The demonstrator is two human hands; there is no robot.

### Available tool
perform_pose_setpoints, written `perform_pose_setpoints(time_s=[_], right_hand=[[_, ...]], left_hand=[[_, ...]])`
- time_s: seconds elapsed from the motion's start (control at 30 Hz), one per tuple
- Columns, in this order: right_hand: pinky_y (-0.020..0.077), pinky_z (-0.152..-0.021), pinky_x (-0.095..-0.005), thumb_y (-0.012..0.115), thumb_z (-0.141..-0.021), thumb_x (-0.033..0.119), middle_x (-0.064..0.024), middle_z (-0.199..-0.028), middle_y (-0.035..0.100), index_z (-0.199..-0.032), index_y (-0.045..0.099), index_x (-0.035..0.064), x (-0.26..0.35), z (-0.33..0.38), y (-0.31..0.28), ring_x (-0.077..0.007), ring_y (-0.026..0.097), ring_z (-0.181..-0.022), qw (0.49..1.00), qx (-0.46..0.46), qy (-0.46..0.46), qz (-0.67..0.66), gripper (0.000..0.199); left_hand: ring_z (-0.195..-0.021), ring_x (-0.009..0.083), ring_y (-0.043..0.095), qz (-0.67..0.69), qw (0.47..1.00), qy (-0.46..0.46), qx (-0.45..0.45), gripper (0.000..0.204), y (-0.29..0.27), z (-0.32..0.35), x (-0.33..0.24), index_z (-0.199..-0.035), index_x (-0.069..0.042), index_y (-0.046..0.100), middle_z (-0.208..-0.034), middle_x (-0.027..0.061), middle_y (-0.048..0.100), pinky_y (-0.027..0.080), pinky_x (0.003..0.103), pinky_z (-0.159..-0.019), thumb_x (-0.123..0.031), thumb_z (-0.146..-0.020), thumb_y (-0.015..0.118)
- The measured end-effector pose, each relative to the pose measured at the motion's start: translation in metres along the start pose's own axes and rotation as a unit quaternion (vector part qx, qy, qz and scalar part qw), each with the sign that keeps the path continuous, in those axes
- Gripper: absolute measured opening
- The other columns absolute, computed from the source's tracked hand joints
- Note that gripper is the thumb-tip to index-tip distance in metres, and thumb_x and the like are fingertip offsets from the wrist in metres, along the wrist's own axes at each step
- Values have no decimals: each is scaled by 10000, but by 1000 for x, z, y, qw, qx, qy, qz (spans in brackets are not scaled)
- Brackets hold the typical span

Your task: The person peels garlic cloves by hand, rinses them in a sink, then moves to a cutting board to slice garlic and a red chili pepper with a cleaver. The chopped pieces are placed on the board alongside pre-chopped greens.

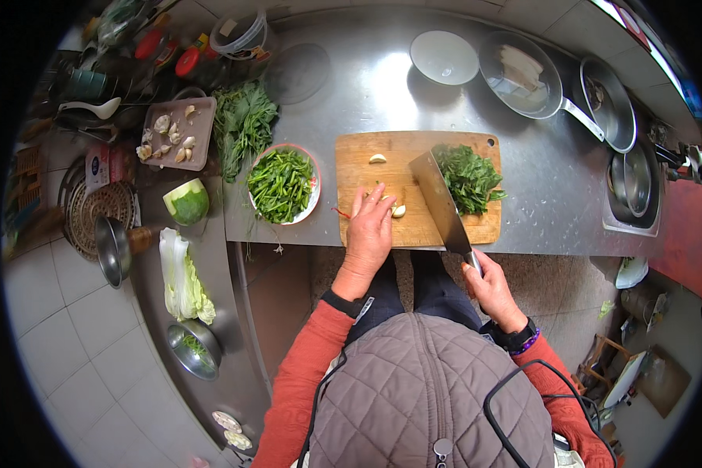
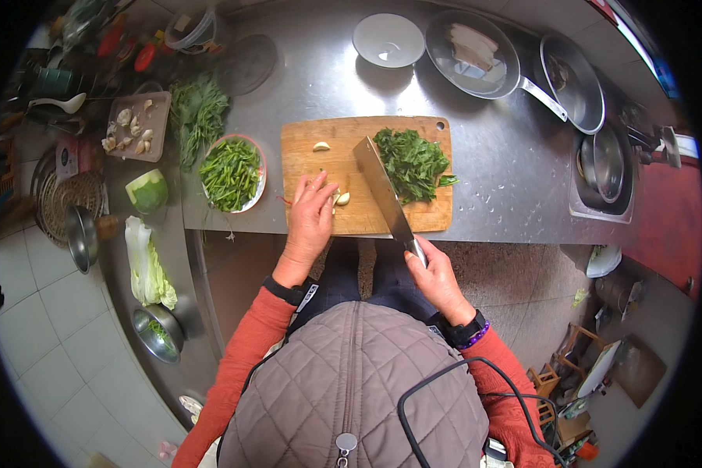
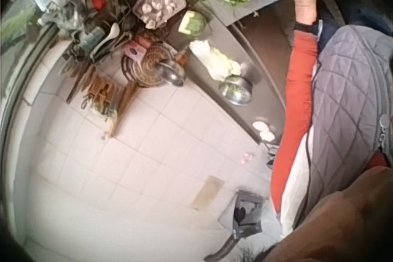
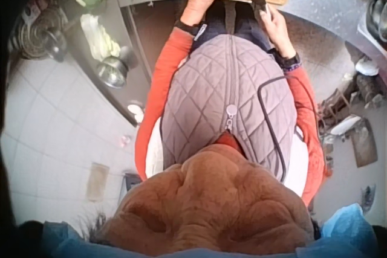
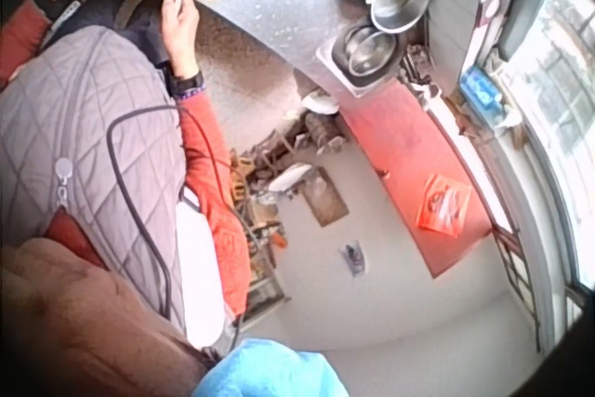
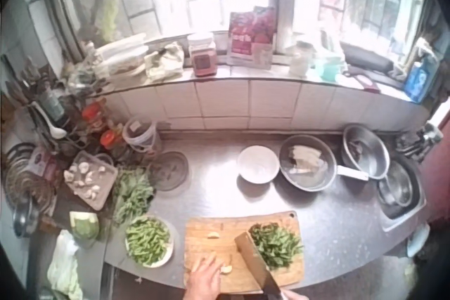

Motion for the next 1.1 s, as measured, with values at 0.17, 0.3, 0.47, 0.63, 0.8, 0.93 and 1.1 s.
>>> perform_pose_setpoints(time_s=[0.17,0.3,0.47,0.63,0.8,0.93,1.1], right_hand=[[459,-664,-258,574,-958,146,-20,-804,577,-1294,551,-7,24,1,8,-76,517,-721,998,-22,-47,25,370],[509,-793,-341,594,-952,142,-170,-948,666,-1272,552,-17,56,-15,19,-247,659,-875,984,-58,-136,100,360],[512,-758,-417,590,-945,137,-253,-968,663,-1263,539,4,82,-38,32,-418,656,-905,962,-69,-201,173,349],[504,-739,-472,590,-945,177,-263,-954,665,-1267,541,19,88,-55,32,-446,639,-894,955,-84,-191,210,362],[503,-740,-474,593,-945,190,-265,-955,665,-1261,552,19,89,-55,29,-446,639,-903,958,-77,-174,214,362],[505,-744,-471,595,-944,188,-269,-955,665,-1258,555,19,90,-50,28,-448,641,-908,959,-76,-162,220,359],[509,-748,-472,595,-942,174,-276,-954,663,-1255,553,15,87,-49,24,-451,644,-908,964,-76,-138,214,354]], left_hand=[[-943,359,639,60,996,-18,-58,187,-33,-43,17,-1035,-23,685,-1053,165,675,514,414,-829,-47,-858,630],[-808,281,660,53,997,6,-57,121,-29,-83,21,-961,-12,690,-913,139,667,528,350,-744,-47,-848,663],[-795,328,637,27,999,39,-26,63,-21,-99,21,-892,-22,665,-869,134,650,510,372,-716,-38,-831,664],[-821,353,636,7,996,84,-40,72,-13,-105,13,-908,-39,666,-900,144,651,512,392,-722,-25,-848,629],[-836,352,645,6,995,92,-39,73,-11,-107,12,-919,-45,667,-903,135,653,515,393,-720,-34,-857,630],[-825,345,652,23,996,79,-38,64,-12,-107,15,-920,-48,667,-885,133,657,521,382,-712,-46,-861,642],[-820,334,660,36,994,97,-31,60,-8,-109,9,-918,-49,667,-880,131,663,523,373,-703,-47,-863,642]])
Point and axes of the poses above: each hand's wrist, its own z-axis away from the middle knuckle, its own y-axis out of the palm, x = y × z, the point moved 9 cm from there along -z, towards the middle knuckle
